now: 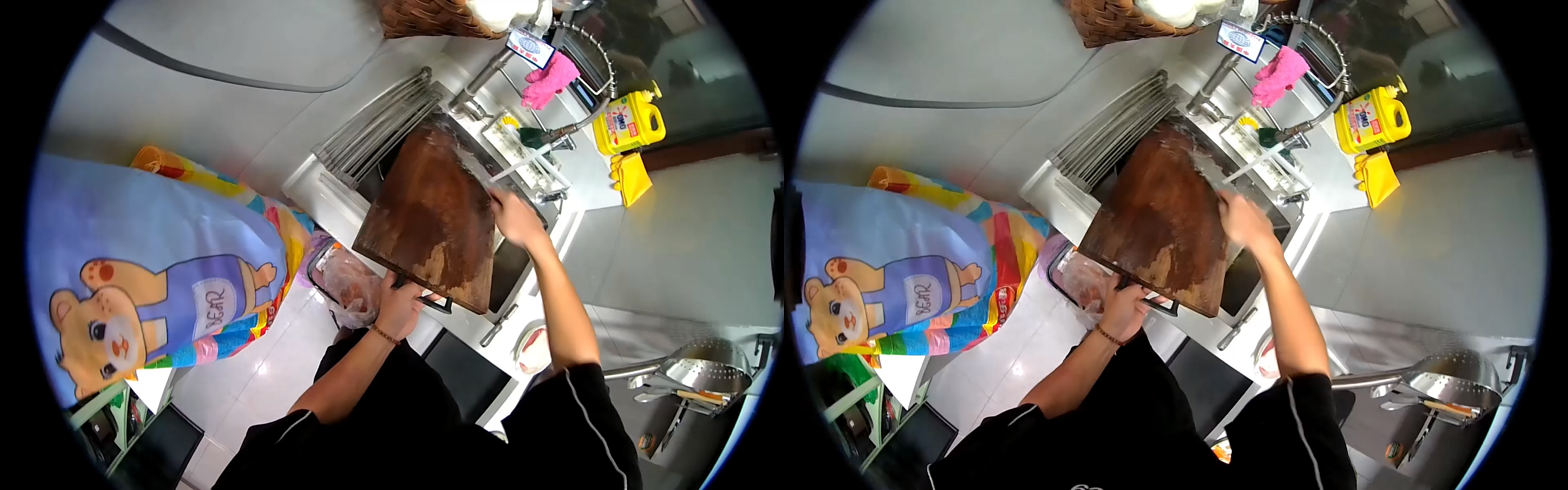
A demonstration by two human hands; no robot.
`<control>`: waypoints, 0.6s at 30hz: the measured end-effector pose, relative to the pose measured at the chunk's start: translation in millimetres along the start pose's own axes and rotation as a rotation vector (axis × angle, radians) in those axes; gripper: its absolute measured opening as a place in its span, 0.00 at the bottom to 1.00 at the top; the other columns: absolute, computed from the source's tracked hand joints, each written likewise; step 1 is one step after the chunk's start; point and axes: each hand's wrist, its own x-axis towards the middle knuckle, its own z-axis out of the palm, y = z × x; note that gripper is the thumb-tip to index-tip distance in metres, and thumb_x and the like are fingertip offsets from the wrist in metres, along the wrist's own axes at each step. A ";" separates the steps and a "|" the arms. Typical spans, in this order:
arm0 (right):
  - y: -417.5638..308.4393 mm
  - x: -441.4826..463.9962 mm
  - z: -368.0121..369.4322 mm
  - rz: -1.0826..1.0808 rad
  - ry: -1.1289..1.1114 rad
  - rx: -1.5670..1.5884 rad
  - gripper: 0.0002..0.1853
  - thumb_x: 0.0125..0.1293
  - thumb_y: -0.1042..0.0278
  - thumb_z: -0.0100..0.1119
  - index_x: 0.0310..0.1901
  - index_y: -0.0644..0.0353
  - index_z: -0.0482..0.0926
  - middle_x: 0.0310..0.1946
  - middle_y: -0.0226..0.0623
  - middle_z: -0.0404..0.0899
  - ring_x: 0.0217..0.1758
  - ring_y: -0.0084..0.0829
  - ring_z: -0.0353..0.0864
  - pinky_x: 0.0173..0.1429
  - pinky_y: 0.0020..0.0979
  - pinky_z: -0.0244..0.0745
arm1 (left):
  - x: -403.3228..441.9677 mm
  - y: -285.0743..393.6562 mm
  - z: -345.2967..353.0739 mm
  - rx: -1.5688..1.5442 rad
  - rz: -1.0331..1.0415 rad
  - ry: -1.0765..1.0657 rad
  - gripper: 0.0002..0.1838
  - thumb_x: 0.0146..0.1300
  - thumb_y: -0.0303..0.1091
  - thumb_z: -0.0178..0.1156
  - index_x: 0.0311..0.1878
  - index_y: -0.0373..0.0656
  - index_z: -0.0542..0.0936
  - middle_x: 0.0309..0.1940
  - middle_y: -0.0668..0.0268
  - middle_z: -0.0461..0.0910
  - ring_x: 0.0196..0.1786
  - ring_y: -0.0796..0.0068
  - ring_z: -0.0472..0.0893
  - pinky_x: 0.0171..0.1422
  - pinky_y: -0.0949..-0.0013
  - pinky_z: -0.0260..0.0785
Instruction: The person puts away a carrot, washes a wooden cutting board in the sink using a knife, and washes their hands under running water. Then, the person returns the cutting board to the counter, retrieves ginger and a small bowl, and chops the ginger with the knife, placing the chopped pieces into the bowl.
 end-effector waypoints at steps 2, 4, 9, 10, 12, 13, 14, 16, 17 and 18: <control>-19.1 -99.9 -41.1 -0.017 -0.038 0.079 0.20 0.75 0.64 0.51 0.65 0.58 0.77 0.52 0.58 0.83 0.56 0.56 0.82 0.59 0.46 0.76 | -0.4 -4.5 -1.0 -0.022 -0.017 -0.009 0.23 0.61 0.12 0.49 0.59 0.41 0.70 0.44 0.61 0.79 0.45 0.66 0.80 0.48 0.54 0.79; -35.7 -185.9 -68.2 0.122 -0.193 0.032 0.20 0.74 0.65 0.53 0.65 0.53 0.78 0.43 0.51 0.86 0.46 0.55 0.86 0.53 0.47 0.79 | -3.2 0.3 8.4 -0.003 -0.027 0.061 0.23 0.61 0.12 0.49 0.59 0.42 0.70 0.43 0.62 0.79 0.44 0.67 0.80 0.48 0.54 0.79; -66.4 -282.4 -80.9 0.203 -0.337 -0.088 0.22 0.69 0.69 0.58 0.64 0.48 0.80 0.36 0.54 0.86 0.41 0.54 0.87 0.51 0.48 0.81 | -3.4 -2.3 10.3 0.004 -0.008 0.032 0.26 0.61 0.12 0.50 0.62 0.42 0.70 0.47 0.62 0.80 0.46 0.68 0.82 0.47 0.58 0.82; -59.9 -280.4 -75.6 0.145 -0.317 -0.031 0.21 0.73 0.63 0.55 0.65 0.48 0.78 0.35 0.56 0.86 0.39 0.60 0.86 0.48 0.55 0.82 | -3.9 -3.2 8.3 0.000 -0.006 0.017 0.27 0.61 0.12 0.50 0.63 0.43 0.70 0.49 0.61 0.80 0.47 0.68 0.83 0.46 0.59 0.83; -49.9 -242.4 -56.2 0.124 -0.239 -0.075 0.20 0.73 0.64 0.53 0.65 0.51 0.78 0.38 0.60 0.85 0.43 0.60 0.86 0.51 0.55 0.81 | -6.4 -1.7 14.3 0.030 -0.010 0.102 0.25 0.59 0.12 0.49 0.60 0.43 0.70 0.44 0.63 0.78 0.43 0.69 0.80 0.47 0.55 0.81; -42.2 -199.4 -45.5 0.275 -0.339 0.057 0.21 0.72 0.66 0.50 0.64 0.56 0.77 0.45 0.64 0.83 0.51 0.60 0.84 0.56 0.55 0.78 | -7.7 0.3 19.9 0.044 -0.005 0.145 0.25 0.58 0.12 0.49 0.58 0.43 0.70 0.41 0.63 0.78 0.41 0.70 0.79 0.48 0.53 0.81; -3.9 -152.6 -7.9 0.140 -0.178 0.139 0.21 0.71 0.68 0.48 0.63 0.61 0.77 0.50 0.67 0.81 0.56 0.61 0.81 0.61 0.54 0.76 | -7.2 0.4 23.0 0.038 0.001 0.151 0.25 0.58 0.13 0.48 0.58 0.43 0.70 0.41 0.63 0.78 0.41 0.70 0.79 0.47 0.54 0.81; 33.9 -41.9 35.8 0.170 -0.056 0.030 0.21 0.72 0.67 0.48 0.63 0.65 0.77 0.52 0.62 0.83 0.58 0.60 0.81 0.63 0.50 0.76 | -9.2 -2.6 26.0 0.025 0.011 0.167 0.25 0.57 0.13 0.47 0.57 0.43 0.70 0.41 0.64 0.77 0.40 0.71 0.79 0.47 0.55 0.82; 39.9 6.9 36.6 0.212 -0.124 0.074 0.21 0.72 0.67 0.48 0.60 0.66 0.79 0.53 0.63 0.82 0.61 0.60 0.79 0.66 0.49 0.74 | -9.2 -7.1 20.3 0.004 0.000 0.135 0.25 0.58 0.13 0.48 0.59 0.43 0.70 0.42 0.63 0.78 0.42 0.70 0.80 0.47 0.56 0.82; 54.0 40.2 41.9 0.192 -0.054 0.066 0.20 0.72 0.67 0.47 0.60 0.66 0.79 0.53 0.63 0.82 0.60 0.60 0.79 0.65 0.49 0.74 | -4.9 -10.6 8.9 -0.016 -0.009 0.098 0.26 0.59 0.13 0.49 0.61 0.43 0.70 0.43 0.63 0.79 0.43 0.69 0.81 0.46 0.58 0.82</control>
